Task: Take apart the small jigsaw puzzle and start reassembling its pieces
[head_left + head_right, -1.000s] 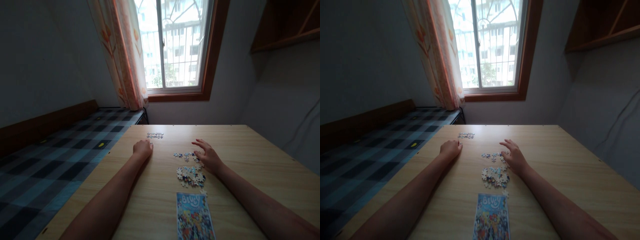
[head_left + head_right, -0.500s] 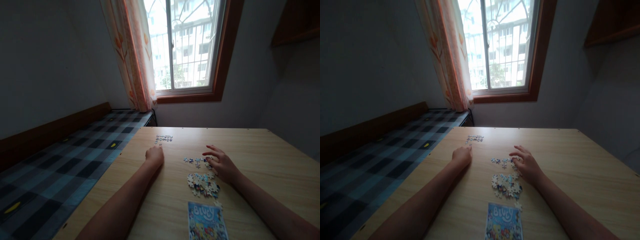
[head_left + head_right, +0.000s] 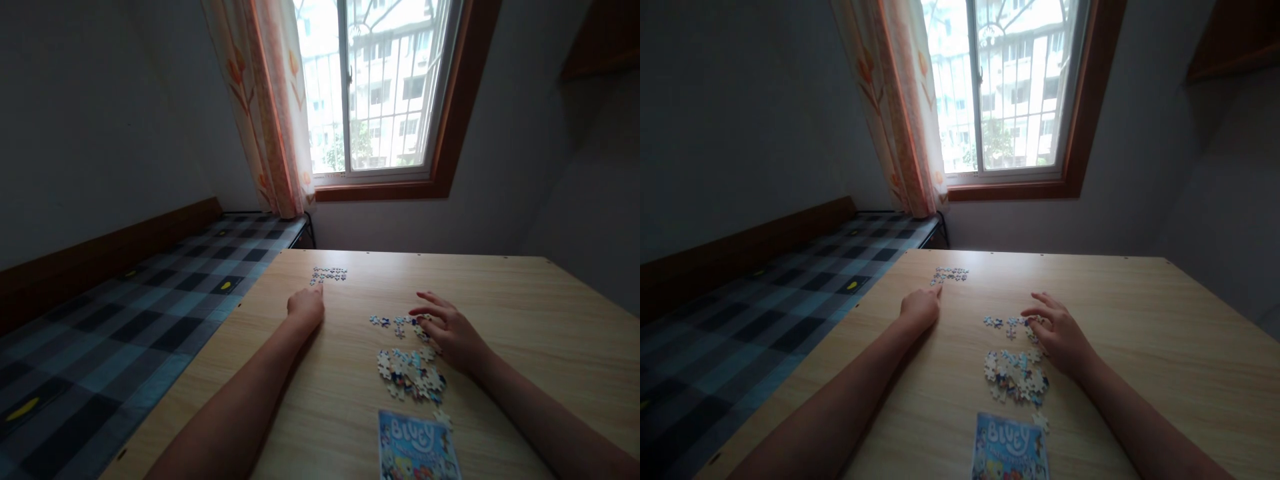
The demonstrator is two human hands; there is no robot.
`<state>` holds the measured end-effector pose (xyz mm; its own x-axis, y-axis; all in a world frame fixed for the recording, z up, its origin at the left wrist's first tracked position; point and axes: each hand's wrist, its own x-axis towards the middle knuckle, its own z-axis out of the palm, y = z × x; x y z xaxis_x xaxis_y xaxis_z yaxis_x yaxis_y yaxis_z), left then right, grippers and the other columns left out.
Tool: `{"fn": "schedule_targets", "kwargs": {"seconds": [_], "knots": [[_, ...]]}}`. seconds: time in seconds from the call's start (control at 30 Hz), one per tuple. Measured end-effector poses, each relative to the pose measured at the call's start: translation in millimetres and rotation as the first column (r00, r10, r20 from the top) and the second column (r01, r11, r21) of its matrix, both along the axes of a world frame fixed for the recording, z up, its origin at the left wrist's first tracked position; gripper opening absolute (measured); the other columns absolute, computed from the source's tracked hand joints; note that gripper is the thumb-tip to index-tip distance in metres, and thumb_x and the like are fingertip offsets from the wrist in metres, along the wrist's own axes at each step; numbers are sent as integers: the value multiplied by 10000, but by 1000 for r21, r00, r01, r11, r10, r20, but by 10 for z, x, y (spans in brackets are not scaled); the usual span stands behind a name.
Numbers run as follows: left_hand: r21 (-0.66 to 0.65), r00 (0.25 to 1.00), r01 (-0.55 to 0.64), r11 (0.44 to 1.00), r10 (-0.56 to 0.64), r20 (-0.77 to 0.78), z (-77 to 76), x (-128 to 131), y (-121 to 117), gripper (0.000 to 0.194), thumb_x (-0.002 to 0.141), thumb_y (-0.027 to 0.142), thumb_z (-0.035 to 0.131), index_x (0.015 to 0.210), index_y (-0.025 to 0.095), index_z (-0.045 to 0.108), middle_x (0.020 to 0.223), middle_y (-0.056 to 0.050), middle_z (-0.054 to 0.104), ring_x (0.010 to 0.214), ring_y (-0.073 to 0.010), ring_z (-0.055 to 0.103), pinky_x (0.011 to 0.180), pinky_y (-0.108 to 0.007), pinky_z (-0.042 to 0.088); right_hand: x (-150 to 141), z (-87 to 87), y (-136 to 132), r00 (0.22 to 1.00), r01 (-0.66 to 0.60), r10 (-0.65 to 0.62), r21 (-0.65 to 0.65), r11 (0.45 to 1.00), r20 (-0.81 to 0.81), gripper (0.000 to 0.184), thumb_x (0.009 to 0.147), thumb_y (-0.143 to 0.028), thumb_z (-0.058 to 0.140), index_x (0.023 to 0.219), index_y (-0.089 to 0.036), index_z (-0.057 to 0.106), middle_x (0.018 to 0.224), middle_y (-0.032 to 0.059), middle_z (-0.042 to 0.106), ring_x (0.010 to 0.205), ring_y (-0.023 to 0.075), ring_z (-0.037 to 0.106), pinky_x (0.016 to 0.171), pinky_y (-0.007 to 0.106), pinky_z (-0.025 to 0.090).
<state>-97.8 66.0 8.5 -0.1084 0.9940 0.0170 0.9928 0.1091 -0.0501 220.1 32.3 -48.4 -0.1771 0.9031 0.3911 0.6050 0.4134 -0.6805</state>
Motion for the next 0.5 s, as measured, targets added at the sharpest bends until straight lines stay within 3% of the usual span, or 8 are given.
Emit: {"fn": "schedule_targets", "kwargs": {"seconds": [0.17,0.5], "knots": [[8,1000,0,1000,0,4,-29,-35,13,471,968,273,297,1366,270,549,1107,-140,716,941,-250,689,799,-341,519,11,-4,6,1000,5,-5,-1,1000,10,234,835,-301,563,919,-248,775,1393,104,563,1375,308,418,1142,551,311],[39,1000,14,999,-15,26,-44,-49,35,447,966,289,309,1299,262,606,1083,-136,722,911,-236,688,780,-323,520,26,-28,20,1000,9,-9,-1,1000,9,230,835,-296,570,919,-242,777,1382,114,569,1365,318,427,1143,552,308]]}}
